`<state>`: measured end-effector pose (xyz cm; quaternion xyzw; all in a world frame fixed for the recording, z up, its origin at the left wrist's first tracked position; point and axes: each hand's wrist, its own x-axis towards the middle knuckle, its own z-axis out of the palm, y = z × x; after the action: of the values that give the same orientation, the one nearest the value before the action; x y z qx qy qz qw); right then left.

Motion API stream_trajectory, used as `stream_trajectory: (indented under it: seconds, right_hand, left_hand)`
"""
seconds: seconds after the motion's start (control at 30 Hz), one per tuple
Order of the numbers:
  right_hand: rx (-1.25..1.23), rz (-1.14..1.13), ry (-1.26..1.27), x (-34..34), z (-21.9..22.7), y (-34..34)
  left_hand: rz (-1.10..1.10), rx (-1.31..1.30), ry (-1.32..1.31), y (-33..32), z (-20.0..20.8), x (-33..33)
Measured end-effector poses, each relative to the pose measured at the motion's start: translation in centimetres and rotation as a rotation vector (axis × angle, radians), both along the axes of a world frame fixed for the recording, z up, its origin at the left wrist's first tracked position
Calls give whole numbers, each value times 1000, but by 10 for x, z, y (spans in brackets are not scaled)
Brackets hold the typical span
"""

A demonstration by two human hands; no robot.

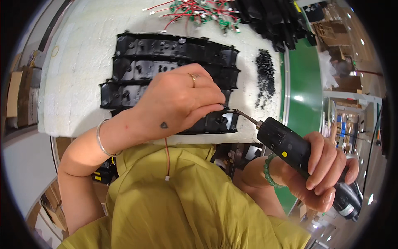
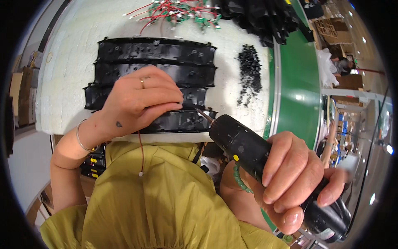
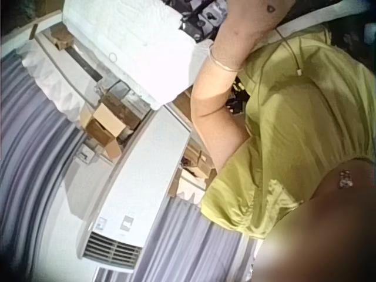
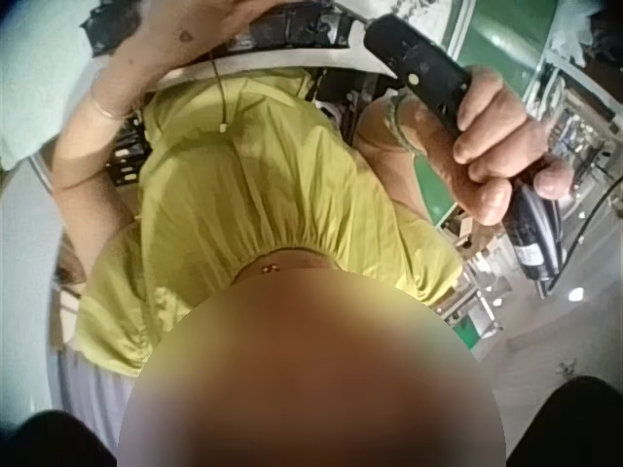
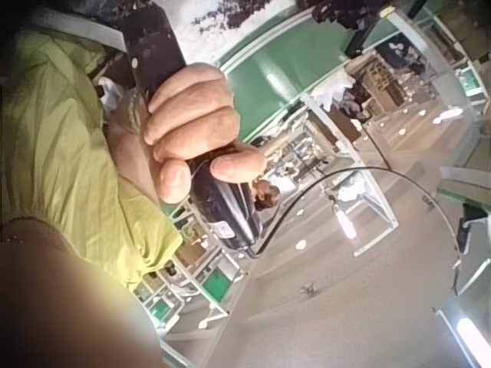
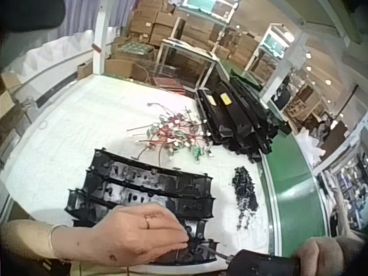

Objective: Assembling electronic components by installing circuit boards and wires into plastic housings.

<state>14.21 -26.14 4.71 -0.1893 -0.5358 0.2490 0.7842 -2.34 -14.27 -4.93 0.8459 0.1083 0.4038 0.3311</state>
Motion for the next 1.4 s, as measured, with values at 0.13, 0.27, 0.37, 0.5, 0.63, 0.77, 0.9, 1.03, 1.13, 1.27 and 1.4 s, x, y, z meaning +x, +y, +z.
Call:
stream_trajectory:
  seconds: [0.13, 0.27, 0.37, 0.5, 0.63, 0.77, 0.9, 1.03, 1.13, 1.27, 1.4]
  right_hand:
    - [7, 179, -47, -24, -15, 7]
    - [-131, 396, -211, -46, -30, 18]
    - [-226, 388, -261, -60, -38, 18]
    - [-307, 407, -302, -66, -41, 19]
    - [-339, 417, -345, -68, -43, 21]
    - [-370, 383, -371, -71, -42, 21]
    - [-364, 396, -405, -72, -43, 27]
    - [-345, 431, -471, -77, -41, 34]
    - [-342, 464, -517, -80, -42, 39]
    - [-386, 429, -569, -82, -35, 39]
    - [-395, 441, -585, -84, -37, 40]
  left_hand:
    - [154, 95, 82, -7, -2, -46]
    - [285, 142, 248, -29, -13, -87]
    - [264, 126, 327, -45, -27, -96]
    - [361, 63, 288, -51, -42, -84]
    - [331, 38, 209, -50, -53, -82]
    - [333, 26, 166, -49, -54, -81]
    - [340, 19, 136, -49, -57, -80]
    - [343, 2, 139, -49, -59, -80]
    - [353, -12, 128, -50, -59, -81]
    - [330, -28, 126, -47, -55, -79]
    - [328, -55, 127, -47, -55, -81]
